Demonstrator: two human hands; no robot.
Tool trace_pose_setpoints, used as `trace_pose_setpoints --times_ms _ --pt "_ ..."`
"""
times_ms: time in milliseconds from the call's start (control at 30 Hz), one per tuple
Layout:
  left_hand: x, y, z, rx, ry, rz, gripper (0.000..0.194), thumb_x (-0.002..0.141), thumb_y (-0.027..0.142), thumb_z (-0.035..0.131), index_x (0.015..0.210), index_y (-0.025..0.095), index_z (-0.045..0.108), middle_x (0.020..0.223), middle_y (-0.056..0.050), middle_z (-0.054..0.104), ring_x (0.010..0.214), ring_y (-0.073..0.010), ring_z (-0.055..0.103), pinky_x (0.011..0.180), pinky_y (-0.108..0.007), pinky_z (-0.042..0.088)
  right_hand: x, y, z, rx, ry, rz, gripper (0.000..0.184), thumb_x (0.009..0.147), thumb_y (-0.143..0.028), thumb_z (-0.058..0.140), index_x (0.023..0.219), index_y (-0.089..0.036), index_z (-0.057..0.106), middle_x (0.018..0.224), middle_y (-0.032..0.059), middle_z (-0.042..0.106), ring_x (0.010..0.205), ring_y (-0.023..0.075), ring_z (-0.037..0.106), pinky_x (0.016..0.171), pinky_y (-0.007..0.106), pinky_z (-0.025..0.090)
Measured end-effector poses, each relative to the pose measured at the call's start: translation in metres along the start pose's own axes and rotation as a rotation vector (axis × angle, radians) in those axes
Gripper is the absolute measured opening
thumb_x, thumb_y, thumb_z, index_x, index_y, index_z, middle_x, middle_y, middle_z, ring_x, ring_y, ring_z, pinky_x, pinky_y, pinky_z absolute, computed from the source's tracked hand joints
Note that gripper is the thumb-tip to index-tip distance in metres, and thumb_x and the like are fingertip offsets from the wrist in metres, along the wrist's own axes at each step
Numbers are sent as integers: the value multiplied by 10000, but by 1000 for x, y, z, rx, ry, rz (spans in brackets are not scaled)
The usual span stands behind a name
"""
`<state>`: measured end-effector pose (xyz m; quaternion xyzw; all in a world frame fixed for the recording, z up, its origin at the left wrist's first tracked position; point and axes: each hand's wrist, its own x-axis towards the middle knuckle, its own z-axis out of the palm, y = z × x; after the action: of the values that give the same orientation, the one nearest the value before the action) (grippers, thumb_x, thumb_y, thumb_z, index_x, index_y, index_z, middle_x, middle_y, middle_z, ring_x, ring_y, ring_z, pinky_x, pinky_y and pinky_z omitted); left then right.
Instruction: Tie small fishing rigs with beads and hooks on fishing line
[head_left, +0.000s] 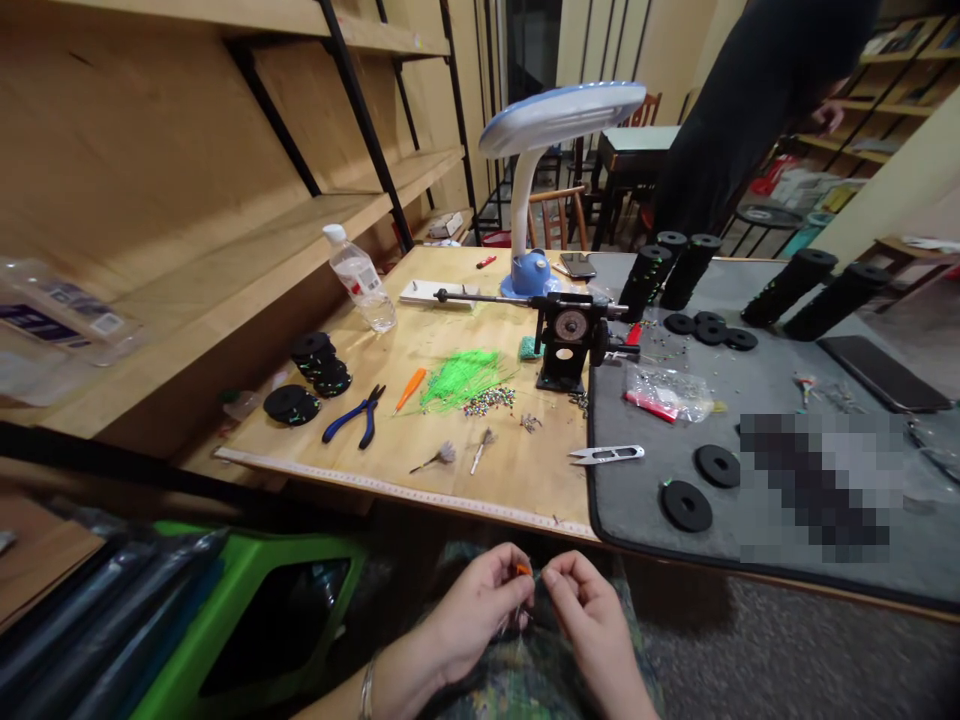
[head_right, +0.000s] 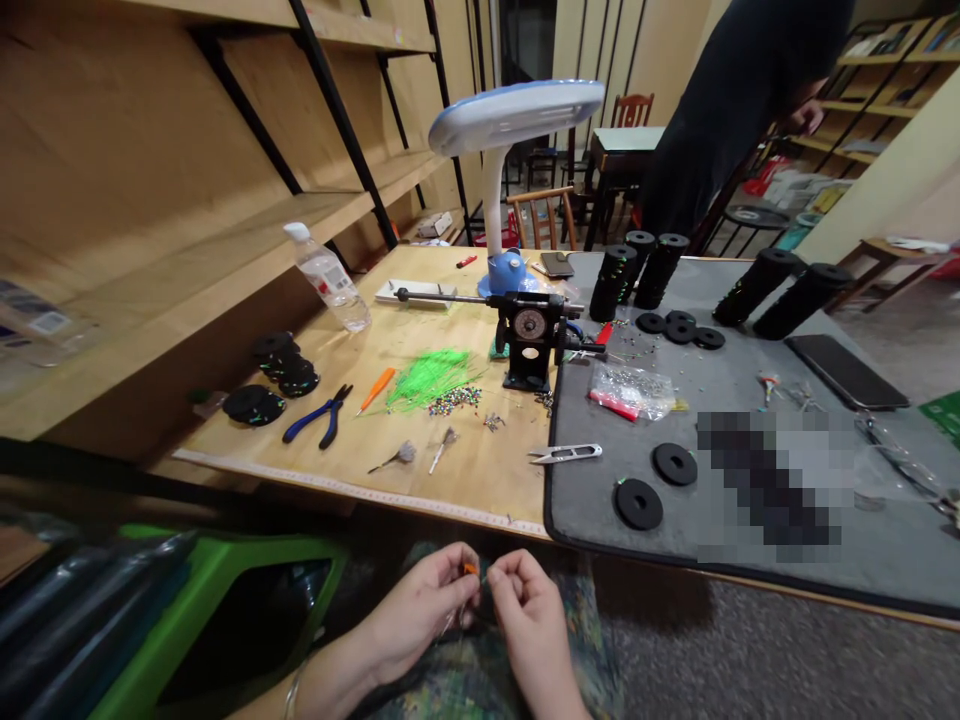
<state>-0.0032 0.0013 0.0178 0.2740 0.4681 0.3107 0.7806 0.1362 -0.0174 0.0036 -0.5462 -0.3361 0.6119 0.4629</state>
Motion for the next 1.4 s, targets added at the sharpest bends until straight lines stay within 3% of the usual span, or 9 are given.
trace_pose_setpoints --times_ms 300,467,667,1400 --pt "-1 -3 -1 -68 13 -17 387 624 405 793 762 167 522 634 44 496 582 -89 457 524 -218 338 0 -4 1 -28 -17 23 465 626 -618 728 593 -183 570 483 -39 539 447 106 426 458 219 339" --pt "1 -1 -1 -137 33 -56 416 587 396 824 744 153 525 643 41 497 586 -77 463 501 -191 274 1 0 1 -69 -47 2 376 688 -511 714 591 -177 569 520 -24 577 472 106 440 479 217 351" --pt "2 -2 -2 -102 24 -54 410 612 415 799 761 157 517 590 56 499 515 -56 408 496 -199 232 0 0 2 -139 -57 18 329 691 -436 699 559 -174 550 501 -38 527 472 96 399 477 210 318" --pt "-1 0 0 22 20 33 388 659 440 753 764 168 498 612 72 431 549 -68 356 514 -213 251 2 1 2 -138 -62 53 317 677 -427 670 552 -192 499 485 -71 426 467 91 320 473 215 256"
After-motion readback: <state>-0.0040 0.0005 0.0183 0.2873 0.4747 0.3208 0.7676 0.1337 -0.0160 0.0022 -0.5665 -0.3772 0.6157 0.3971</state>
